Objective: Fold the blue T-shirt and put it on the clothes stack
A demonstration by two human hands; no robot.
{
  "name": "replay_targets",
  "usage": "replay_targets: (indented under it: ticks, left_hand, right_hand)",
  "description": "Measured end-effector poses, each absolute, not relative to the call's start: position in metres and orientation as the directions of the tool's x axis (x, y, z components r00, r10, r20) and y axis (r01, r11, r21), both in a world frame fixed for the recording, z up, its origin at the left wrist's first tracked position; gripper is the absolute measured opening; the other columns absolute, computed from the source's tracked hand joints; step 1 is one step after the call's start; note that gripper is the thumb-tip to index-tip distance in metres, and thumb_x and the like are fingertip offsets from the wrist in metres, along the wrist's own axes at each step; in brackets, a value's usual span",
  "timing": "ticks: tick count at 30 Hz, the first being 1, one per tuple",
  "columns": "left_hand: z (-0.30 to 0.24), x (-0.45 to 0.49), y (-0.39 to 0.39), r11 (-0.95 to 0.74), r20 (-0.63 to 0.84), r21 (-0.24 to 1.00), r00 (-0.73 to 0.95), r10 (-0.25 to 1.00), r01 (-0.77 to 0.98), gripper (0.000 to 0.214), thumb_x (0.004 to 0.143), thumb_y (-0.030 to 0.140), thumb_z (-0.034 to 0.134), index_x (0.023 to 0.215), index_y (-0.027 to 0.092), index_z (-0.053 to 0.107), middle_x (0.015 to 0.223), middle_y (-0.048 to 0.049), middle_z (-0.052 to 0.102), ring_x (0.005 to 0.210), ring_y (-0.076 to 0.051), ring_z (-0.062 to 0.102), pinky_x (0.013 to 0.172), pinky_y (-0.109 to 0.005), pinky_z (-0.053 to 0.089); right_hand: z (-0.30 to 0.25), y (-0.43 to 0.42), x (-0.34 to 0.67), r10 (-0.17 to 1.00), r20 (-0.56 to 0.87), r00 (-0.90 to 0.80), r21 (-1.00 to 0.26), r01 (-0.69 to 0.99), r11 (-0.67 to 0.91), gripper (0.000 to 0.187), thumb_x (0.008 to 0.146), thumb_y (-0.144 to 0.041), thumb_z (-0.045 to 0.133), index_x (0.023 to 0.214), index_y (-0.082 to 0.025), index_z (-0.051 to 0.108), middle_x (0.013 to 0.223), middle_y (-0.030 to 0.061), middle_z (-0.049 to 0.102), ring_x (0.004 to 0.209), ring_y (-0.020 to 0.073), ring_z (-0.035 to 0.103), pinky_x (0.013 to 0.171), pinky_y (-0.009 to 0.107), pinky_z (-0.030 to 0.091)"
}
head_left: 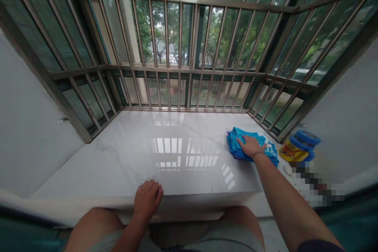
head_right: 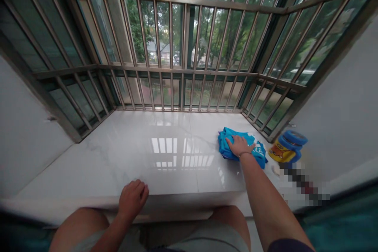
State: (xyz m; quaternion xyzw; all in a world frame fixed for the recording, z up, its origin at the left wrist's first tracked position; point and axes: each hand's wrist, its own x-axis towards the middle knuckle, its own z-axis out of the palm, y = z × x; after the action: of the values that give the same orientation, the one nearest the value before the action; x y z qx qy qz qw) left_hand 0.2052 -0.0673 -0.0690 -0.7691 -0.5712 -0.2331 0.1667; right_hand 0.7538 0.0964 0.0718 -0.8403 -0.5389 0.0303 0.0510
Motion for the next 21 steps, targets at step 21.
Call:
replay_targets:
  ticks: [21]
  left_hand:
    - [-0.071,0.204,-0.069,-0.271,0.492,0.062,0.207,0.845,0.961,0.029,0.104,0.027,0.059,0.076,0.024,0.067,0.079,-0.0057,0.066,0.082,-0.026,0.061,0.076,-0.04,0.04]
  right_hand:
    - [0.05,0.093,0.761,0.896,0.125,0.425,-0.197,0.896,-0.398,0.065,0.105,-0.067,0.041,0.151,-0.031,0.069,0.17,0.0105,0.052,0.157,0.0423,0.043,0.127,0.083,0.009]
